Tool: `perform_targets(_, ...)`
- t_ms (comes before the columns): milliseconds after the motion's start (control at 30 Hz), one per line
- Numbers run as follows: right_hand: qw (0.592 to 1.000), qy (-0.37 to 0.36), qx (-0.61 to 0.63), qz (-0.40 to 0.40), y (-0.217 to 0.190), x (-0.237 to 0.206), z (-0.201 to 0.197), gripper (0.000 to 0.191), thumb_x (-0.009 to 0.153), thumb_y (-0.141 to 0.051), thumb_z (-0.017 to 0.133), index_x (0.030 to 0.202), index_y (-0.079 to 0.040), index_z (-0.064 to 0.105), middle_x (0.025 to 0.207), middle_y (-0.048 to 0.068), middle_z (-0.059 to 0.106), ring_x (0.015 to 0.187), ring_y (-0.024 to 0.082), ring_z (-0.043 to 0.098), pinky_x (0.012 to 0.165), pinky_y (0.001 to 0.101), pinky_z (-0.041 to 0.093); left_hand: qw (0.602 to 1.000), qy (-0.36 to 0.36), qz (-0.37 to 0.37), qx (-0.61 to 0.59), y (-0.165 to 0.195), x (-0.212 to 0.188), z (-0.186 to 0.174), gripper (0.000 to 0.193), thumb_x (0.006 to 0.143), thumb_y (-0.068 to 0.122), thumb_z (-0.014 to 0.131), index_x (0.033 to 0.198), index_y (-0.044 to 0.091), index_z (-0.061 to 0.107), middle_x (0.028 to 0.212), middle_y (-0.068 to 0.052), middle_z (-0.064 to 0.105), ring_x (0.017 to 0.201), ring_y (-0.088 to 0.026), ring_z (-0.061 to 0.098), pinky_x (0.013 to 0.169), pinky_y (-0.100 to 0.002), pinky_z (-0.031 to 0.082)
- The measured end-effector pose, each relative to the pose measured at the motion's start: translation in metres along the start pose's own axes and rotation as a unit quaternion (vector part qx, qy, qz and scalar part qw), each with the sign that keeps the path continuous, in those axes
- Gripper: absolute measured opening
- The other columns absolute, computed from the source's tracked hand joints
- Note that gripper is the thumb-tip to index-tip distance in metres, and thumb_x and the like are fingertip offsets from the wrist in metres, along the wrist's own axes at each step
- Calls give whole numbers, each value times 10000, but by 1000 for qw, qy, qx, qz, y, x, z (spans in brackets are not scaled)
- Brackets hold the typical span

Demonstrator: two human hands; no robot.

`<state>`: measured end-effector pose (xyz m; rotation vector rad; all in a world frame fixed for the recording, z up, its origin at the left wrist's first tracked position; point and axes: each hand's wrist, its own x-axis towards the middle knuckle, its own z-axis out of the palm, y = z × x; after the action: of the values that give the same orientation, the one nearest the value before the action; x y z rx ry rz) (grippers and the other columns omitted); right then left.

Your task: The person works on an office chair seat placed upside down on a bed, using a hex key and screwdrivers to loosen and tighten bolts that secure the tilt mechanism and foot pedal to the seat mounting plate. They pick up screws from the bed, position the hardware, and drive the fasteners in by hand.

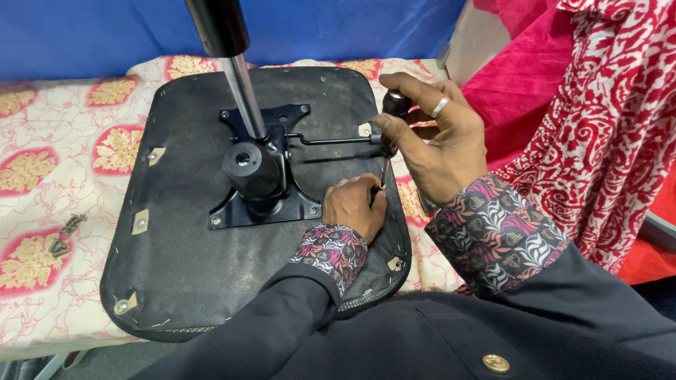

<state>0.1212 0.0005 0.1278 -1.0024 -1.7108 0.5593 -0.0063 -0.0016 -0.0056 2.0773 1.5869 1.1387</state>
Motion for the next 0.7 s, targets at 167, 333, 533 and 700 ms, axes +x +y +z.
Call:
perform_targets(167, 999, 3, 21, 24, 1, 0, 0, 374, 1025, -15, 653, 1392, -83, 619, 1193, 38, 591, 1044, 114, 667, 912, 266, 585, 1000, -13, -12, 1, 0, 0, 0, 190, 865, 244, 714, 973, 87, 713, 879, -157, 739, 885, -367, 698, 860, -487, 514)
perform_targets(333, 1000, 21, -3, 12, 3, -2, -1, 384, 1025, -8, 647, 1400, -82, 613, 1192, 36, 619, 1070, 122, 648, 935, 274, 557, 1000, -17, -13, 4, -2, 1, 2, 195, 871, 239, 703, 988, 82, 709, 901, -158, 740, 895, -364, 697, 886, -482, 508)
perform_targets(533, 998, 27, 13, 48, 1, -5, 0, 392, 1010, -24, 643, 1395, -85, 606, 1144, 28, 649, 1033, 110, 670, 894, 265, 584, 999, -34, -11, 18, -6, 0, 6, 194, 883, 256, 687, 998, 101, 699, 923, -127, 736, 926, -342, 685, 868, -480, 490)
perform_targets(700, 999, 30, 22, 19, 0, -12, -5, 436, 960, -19, 722, 1381, -58, 614, 1155, 47, 659, 1043, 118, 672, 912, 277, 592, 999, -31, -6, 19, -6, 0, 7, 180, 885, 262, 687, 994, 120, 694, 894, -103, 723, 911, -325, 669, 852, -475, 472)
